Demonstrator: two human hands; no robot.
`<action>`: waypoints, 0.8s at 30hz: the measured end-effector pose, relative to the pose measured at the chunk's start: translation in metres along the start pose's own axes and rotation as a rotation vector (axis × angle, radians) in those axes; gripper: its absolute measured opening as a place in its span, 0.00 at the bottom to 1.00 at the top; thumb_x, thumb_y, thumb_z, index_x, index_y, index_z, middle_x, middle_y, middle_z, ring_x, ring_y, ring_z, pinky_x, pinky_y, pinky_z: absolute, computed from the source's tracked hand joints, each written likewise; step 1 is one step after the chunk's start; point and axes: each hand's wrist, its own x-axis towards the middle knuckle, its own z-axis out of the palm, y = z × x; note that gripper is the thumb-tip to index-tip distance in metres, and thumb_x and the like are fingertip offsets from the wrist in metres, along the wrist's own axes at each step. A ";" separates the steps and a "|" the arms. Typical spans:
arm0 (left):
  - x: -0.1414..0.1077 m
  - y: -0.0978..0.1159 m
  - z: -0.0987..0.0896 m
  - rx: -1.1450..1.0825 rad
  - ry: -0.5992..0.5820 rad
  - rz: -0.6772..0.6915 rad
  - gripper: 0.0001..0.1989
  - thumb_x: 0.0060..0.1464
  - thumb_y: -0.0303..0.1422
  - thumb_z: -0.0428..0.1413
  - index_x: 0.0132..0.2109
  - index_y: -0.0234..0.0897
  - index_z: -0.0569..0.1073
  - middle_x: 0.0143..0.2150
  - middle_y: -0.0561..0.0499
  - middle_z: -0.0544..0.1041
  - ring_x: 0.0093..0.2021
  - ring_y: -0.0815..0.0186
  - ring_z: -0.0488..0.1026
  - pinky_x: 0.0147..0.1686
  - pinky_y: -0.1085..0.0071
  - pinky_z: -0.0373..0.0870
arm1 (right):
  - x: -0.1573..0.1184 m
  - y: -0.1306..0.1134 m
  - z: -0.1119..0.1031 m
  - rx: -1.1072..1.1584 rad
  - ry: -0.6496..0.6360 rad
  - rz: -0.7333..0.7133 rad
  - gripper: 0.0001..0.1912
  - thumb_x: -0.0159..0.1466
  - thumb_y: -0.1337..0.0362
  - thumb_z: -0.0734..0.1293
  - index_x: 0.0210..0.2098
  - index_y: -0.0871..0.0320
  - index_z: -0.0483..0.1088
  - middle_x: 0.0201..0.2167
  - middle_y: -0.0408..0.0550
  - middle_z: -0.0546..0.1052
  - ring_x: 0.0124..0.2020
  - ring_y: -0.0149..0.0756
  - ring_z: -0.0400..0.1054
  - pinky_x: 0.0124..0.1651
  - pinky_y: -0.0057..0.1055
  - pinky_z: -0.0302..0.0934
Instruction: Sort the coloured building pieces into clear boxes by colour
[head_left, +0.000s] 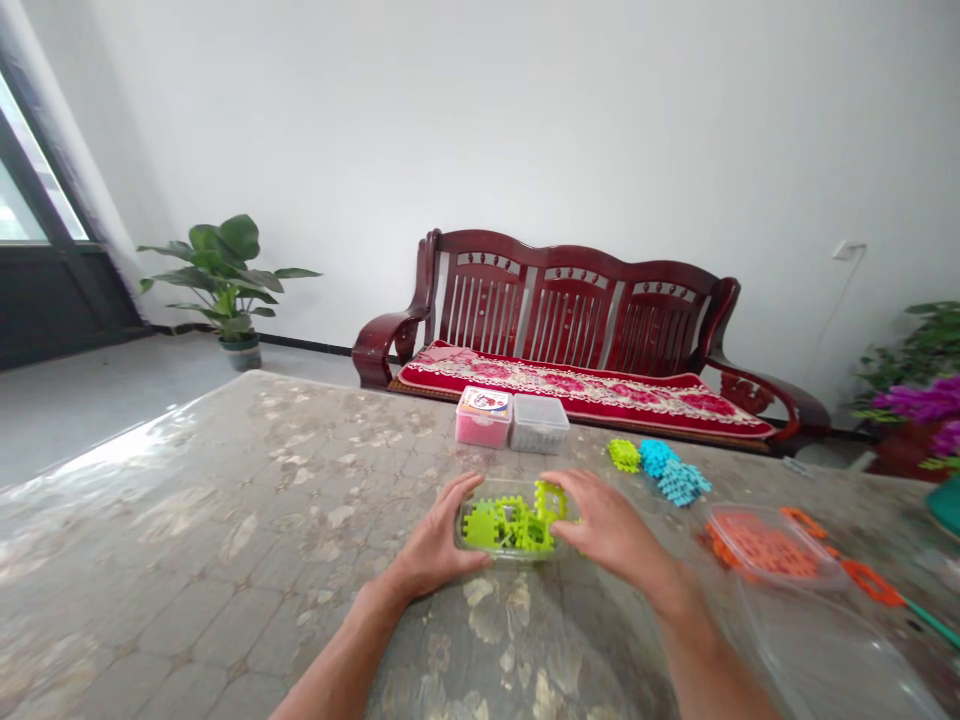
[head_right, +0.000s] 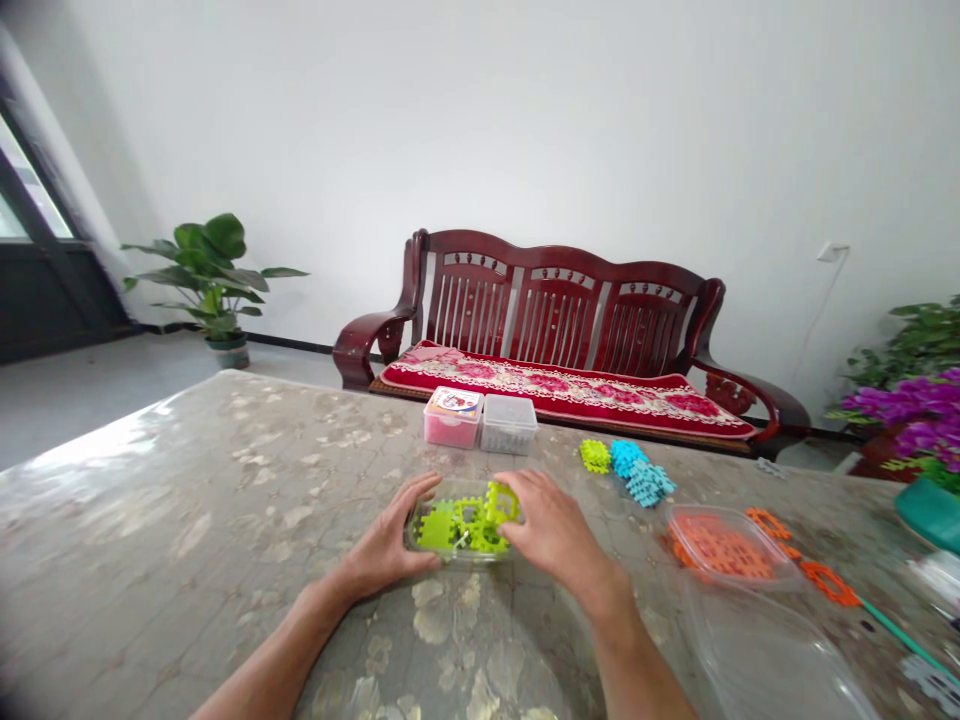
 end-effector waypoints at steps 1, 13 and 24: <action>0.000 0.000 0.000 -0.012 0.003 0.006 0.46 0.42 0.35 0.69 0.66 0.40 0.59 0.67 0.39 0.61 0.67 0.47 0.59 0.66 0.50 0.59 | 0.004 -0.011 0.003 0.001 -0.026 -0.043 0.29 0.54 0.71 0.66 0.56 0.55 0.70 0.55 0.50 0.75 0.56 0.43 0.67 0.60 0.39 0.58; 0.000 0.004 0.001 -0.018 0.018 -0.012 0.50 0.41 0.32 0.70 0.68 0.39 0.55 0.66 0.39 0.62 0.65 0.47 0.62 0.64 0.50 0.60 | 0.037 -0.036 0.044 -0.063 -0.084 -0.153 0.21 0.56 0.75 0.63 0.47 0.56 0.73 0.47 0.49 0.76 0.51 0.39 0.66 0.55 0.33 0.57; 0.001 0.004 0.000 0.002 0.019 -0.002 0.50 0.40 0.33 0.70 0.68 0.38 0.56 0.66 0.38 0.62 0.66 0.46 0.61 0.66 0.48 0.56 | 0.039 -0.037 0.059 -0.104 -0.097 -0.117 0.10 0.60 0.70 0.64 0.33 0.54 0.78 0.37 0.48 0.80 0.43 0.39 0.71 0.48 0.32 0.59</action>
